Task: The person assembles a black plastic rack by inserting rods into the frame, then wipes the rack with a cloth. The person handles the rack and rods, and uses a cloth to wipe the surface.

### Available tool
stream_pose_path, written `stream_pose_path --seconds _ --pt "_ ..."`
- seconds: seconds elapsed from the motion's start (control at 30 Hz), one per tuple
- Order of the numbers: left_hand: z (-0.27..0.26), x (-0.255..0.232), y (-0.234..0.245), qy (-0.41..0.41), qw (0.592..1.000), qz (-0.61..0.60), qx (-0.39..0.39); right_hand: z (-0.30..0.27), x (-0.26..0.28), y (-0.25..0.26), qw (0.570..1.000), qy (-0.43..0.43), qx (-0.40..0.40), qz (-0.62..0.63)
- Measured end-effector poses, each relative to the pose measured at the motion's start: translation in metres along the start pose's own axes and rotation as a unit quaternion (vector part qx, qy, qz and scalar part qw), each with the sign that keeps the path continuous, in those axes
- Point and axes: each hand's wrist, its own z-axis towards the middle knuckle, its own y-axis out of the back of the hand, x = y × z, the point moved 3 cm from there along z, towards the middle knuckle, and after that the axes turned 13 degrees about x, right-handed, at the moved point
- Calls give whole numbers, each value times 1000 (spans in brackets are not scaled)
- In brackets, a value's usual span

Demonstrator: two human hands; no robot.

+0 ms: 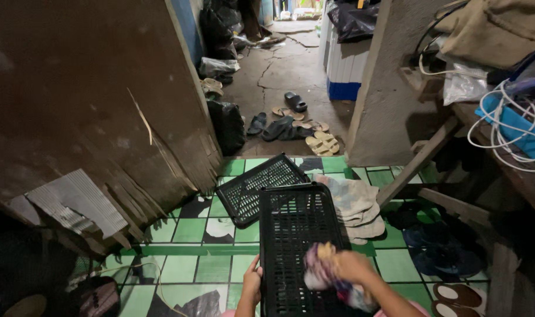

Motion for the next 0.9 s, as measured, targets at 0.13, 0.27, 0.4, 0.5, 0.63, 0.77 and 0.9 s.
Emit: stream_pose_path --seconds 0.13,0.27,0.4,0.5,0.63,0.77,0.9 --pt "3 5 5 -7 1000 4 0 44 7 -11 932 136 -81 326" --pt "4 6 8 -27 999 3 28 36 54 -59 985 50 -121 110" --pt "5 11 12 -18 1000 -9 22 9 95 -97 979 167 -15 116" --pt "7 13 15 6 1000 -9 9 7 101 -110 933 283 84 206" --pt "11 19 18 17 999 -24 -11 50 66 -76 867 276 140 390" --pt "13 24 24 -9 1000 26 14 97 15 1 865 214 -75 448" --pt "18 27 31 -38 997 58 25 137 -9 55 938 -6 -183 293"
